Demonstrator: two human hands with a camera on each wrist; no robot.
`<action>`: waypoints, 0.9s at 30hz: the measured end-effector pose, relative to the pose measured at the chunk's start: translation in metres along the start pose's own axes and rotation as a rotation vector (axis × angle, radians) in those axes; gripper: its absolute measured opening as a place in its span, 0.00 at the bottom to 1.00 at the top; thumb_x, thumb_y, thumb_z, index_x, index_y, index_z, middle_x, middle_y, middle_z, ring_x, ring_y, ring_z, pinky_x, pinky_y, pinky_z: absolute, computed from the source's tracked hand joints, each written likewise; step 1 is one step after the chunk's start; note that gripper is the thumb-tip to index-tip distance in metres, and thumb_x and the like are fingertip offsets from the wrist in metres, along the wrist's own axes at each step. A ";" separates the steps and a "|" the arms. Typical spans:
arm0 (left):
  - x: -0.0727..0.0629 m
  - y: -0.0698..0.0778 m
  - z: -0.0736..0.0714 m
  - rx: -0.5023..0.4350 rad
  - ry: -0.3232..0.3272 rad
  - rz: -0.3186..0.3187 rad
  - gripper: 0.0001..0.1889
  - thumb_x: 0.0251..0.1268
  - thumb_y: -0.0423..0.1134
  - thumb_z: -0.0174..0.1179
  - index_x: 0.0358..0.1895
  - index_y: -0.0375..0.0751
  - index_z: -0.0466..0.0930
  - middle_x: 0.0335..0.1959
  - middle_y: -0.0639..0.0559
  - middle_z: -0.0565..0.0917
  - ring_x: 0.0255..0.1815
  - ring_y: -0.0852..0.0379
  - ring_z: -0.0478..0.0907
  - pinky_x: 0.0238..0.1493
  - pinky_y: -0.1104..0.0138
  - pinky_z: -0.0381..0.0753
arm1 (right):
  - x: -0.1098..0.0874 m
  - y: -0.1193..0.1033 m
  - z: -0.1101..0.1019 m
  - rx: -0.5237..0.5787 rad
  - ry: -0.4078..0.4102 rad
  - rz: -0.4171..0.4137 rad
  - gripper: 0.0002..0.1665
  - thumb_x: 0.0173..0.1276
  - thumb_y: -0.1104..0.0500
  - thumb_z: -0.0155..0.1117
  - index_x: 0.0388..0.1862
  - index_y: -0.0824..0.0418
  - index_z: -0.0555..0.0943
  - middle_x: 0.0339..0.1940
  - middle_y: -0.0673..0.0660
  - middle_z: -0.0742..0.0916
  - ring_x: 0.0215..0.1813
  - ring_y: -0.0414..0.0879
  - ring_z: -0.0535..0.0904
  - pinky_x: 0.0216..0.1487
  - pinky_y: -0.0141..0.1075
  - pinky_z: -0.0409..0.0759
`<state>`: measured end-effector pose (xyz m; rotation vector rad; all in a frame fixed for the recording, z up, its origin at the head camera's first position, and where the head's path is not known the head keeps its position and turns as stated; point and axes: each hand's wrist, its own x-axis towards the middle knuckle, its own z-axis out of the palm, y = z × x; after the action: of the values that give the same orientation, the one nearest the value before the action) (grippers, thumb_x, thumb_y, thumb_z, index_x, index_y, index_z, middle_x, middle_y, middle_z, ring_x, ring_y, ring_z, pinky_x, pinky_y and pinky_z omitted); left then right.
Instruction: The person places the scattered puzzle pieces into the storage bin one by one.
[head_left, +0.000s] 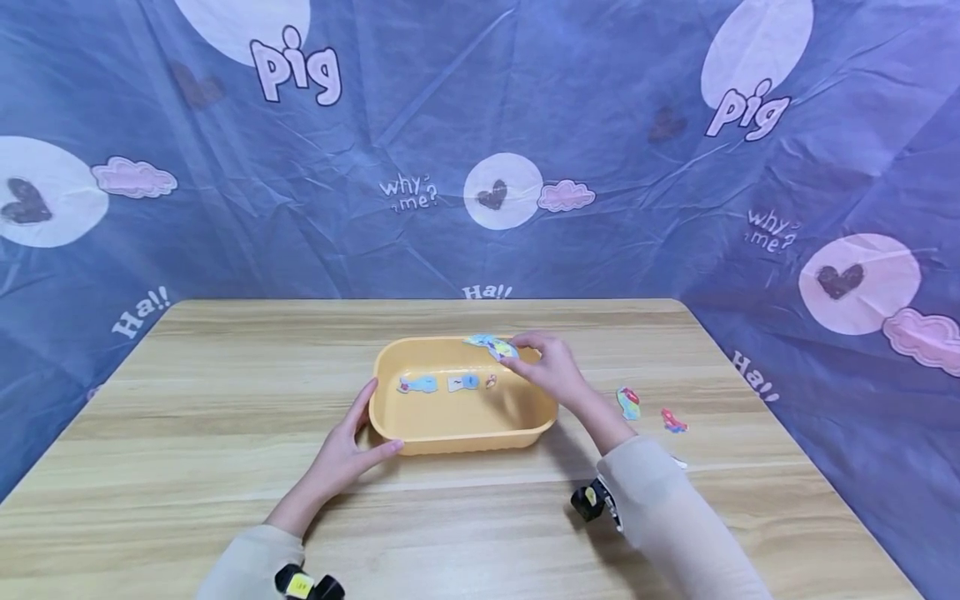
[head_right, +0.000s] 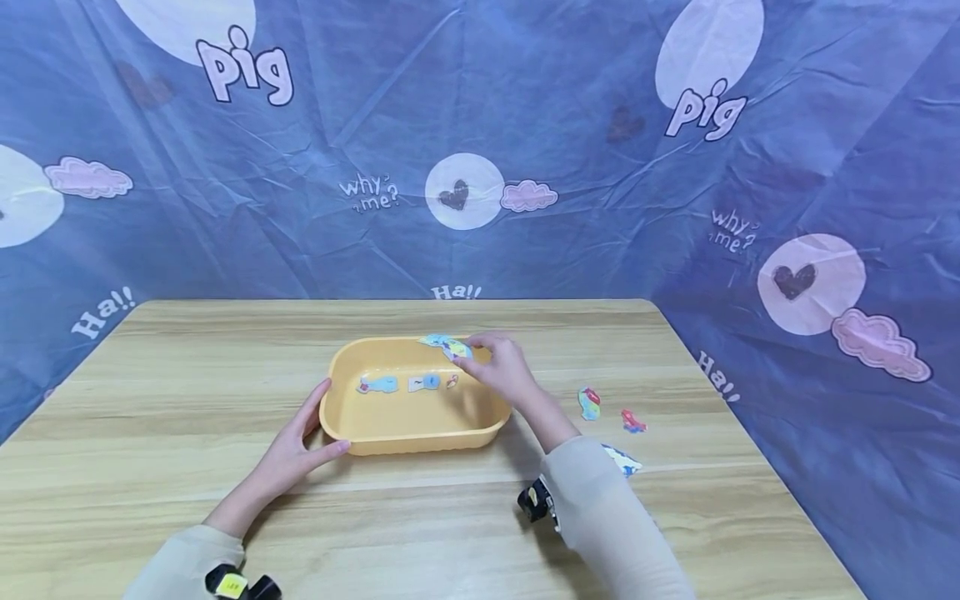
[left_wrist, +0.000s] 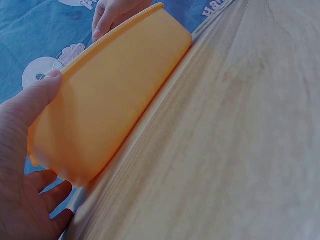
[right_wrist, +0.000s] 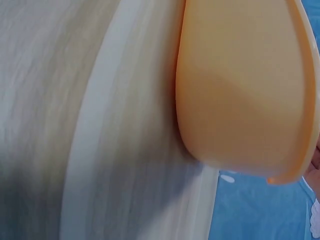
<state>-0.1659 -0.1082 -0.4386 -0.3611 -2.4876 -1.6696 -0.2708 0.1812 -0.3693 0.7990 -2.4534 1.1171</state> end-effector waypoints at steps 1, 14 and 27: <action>0.000 0.000 0.000 0.001 0.000 0.000 0.48 0.44 0.47 0.66 0.67 0.54 0.44 0.64 0.44 0.56 0.62 0.49 0.54 0.60 0.51 0.46 | 0.000 -0.001 0.002 0.001 -0.007 -0.001 0.15 0.48 0.59 0.68 0.33 0.67 0.81 0.37 0.59 0.82 0.44 0.51 0.75 0.46 0.42 0.70; -0.001 0.000 0.001 0.000 0.004 -0.004 0.48 0.43 0.48 0.66 0.67 0.53 0.44 0.63 0.43 0.57 0.61 0.48 0.55 0.60 0.51 0.45 | 0.002 -0.015 0.023 -0.002 -0.081 -0.092 0.15 0.47 0.60 0.68 0.34 0.68 0.80 0.34 0.58 0.82 0.40 0.50 0.75 0.45 0.39 0.71; 0.000 0.001 0.000 0.008 0.004 -0.015 0.48 0.43 0.49 0.66 0.67 0.55 0.44 0.63 0.44 0.57 0.61 0.49 0.55 0.60 0.50 0.45 | 0.003 -0.025 0.041 -0.026 -0.125 -0.130 0.16 0.46 0.59 0.69 0.34 0.67 0.80 0.33 0.57 0.83 0.37 0.47 0.77 0.43 0.36 0.72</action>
<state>-0.1655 -0.1081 -0.4382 -0.3390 -2.5001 -1.6632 -0.2603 0.1356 -0.3794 1.0332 -2.4692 1.0148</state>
